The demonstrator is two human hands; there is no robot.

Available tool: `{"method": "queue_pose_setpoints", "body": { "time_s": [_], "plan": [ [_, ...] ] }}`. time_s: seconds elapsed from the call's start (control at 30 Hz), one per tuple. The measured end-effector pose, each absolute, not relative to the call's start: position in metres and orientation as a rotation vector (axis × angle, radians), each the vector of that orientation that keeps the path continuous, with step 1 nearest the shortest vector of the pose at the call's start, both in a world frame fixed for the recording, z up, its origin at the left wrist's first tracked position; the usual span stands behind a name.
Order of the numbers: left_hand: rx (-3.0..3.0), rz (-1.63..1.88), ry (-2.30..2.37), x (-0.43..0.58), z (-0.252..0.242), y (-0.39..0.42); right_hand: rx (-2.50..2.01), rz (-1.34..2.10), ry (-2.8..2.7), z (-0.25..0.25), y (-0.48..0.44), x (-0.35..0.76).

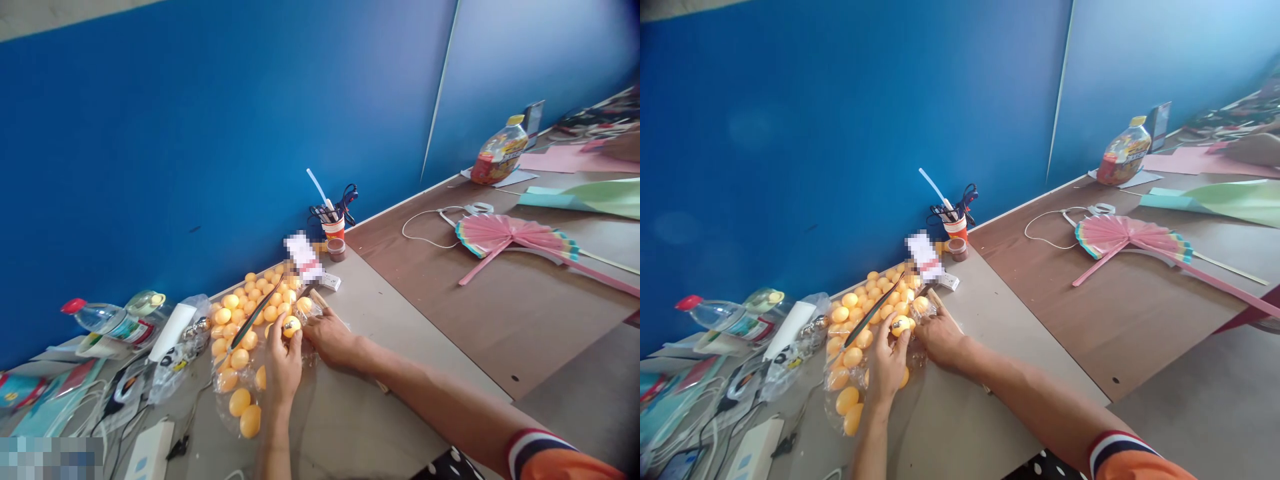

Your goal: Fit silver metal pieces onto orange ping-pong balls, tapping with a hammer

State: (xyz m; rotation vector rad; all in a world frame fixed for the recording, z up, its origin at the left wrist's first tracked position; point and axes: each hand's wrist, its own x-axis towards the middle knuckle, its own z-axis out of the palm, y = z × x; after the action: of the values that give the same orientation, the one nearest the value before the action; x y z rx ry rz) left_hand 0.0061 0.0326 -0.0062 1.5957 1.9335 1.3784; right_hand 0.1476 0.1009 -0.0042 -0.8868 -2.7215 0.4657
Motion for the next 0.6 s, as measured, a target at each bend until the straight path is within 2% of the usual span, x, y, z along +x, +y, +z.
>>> {"method": "queue_pose_setpoints", "body": {
  "time_s": [0.4, 0.6],
  "plan": [
    [1.613, 1.379, 1.931, 0.007, -0.007, 0.032, -0.871, 0.391, -2.693, -0.015, 0.105, 0.141],
    [1.654, 1.408, 1.957, 0.011, -0.001, 0.033, -0.870, 0.458, -2.618, -0.014, 0.105, 0.143]
  ]
}}
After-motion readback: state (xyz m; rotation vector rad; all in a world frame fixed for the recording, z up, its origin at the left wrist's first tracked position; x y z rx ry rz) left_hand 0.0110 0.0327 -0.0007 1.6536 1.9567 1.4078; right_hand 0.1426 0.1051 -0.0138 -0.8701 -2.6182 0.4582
